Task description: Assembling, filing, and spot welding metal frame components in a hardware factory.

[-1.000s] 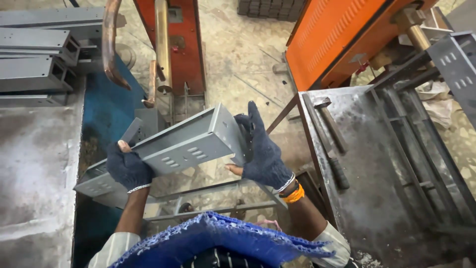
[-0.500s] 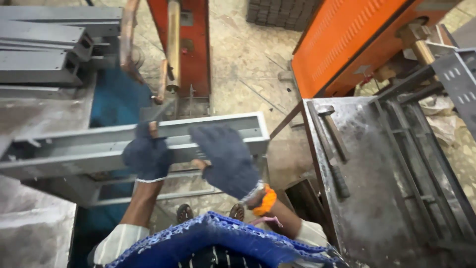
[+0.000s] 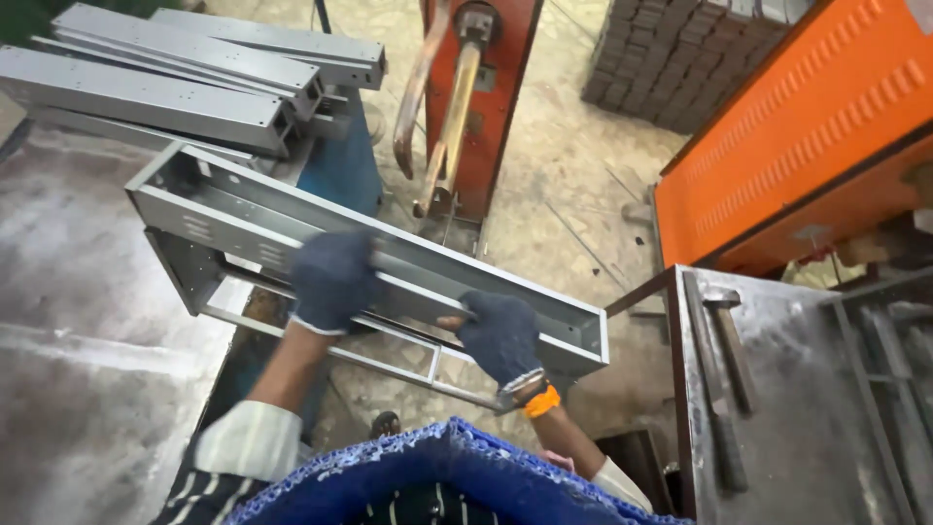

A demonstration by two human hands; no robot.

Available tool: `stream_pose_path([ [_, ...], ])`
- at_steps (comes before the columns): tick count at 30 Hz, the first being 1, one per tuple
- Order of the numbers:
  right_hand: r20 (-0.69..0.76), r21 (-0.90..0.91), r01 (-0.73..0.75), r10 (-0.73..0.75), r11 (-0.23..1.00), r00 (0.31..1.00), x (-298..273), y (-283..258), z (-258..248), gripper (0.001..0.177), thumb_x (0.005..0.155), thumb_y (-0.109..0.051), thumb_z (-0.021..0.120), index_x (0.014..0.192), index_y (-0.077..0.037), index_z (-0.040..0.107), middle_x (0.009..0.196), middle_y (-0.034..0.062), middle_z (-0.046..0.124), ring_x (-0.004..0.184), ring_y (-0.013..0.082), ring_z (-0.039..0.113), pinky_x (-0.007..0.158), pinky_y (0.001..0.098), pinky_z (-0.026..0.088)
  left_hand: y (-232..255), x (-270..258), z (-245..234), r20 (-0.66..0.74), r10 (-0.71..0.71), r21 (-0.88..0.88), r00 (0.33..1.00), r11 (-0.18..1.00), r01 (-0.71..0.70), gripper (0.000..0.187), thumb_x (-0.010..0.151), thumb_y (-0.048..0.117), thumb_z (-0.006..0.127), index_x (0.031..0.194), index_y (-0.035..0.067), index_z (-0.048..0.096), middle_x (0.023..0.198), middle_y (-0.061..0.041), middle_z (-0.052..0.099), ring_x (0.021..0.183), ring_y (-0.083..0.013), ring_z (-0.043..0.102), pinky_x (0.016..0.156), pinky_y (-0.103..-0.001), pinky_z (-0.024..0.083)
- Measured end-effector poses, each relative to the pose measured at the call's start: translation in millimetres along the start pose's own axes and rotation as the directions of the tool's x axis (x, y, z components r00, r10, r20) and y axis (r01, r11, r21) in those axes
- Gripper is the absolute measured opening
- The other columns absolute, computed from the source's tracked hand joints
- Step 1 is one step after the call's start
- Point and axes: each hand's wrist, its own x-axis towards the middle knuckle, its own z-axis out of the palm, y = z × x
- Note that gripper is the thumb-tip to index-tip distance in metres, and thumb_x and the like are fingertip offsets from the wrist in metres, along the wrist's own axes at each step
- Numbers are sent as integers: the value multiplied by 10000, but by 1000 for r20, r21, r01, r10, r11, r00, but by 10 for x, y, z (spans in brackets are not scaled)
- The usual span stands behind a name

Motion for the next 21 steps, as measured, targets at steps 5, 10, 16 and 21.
stream_pose_path([
  [5, 44, 28, 52, -53, 998, 998, -52, 338, 100, 406, 713, -524, 850, 855, -147, 804, 696, 151, 709, 656, 371, 694, 571, 473, 509, -408, -33, -270, 66, -77, 140, 995, 988, 67, 161, 861, 176, 712, 1014, 145, 673, 669, -99, 587, 621, -323, 601, 621, -477, 459],
  [10, 57, 127, 110, -118, 986, 991, -33, 538, 198, 443, 687, -490, 859, 908, -112, 797, 751, 153, 729, 704, 360, 715, 617, 442, 554, -221, -31, -199, 135, -100, 237, 986, 969, 66, 209, 872, 201, 706, 1073, 143, 706, 566, -100, 540, 514, -321, 565, 546, -484, 435],
  [16, 28, 334, 170, -190, 927, 981, 147, -83, 440, 465, 723, -398, 873, 1029, -67, 755, 907, 148, 757, 808, 338, 733, 692, 427, 567, 260, 177, -80, 217, -228, 215, 949, 960, 181, 214, 916, 263, 705, 1075, 120, 704, 532, -107, 597, 467, -332, 615, 480, -489, 470],
  [21, -30, 458, 46, -37, 888, 999, 75, -222, 1345, 268, 778, -276, 871, 918, -70, 771, 832, 174, 738, 785, 352, 718, 654, 411, 542, 399, 140, -14, 334, -339, 259, 879, 930, 260, 142, 905, 287, 666, 891, 146, 678, 543, -157, 626, 523, -381, 652, 517, -545, 497],
])
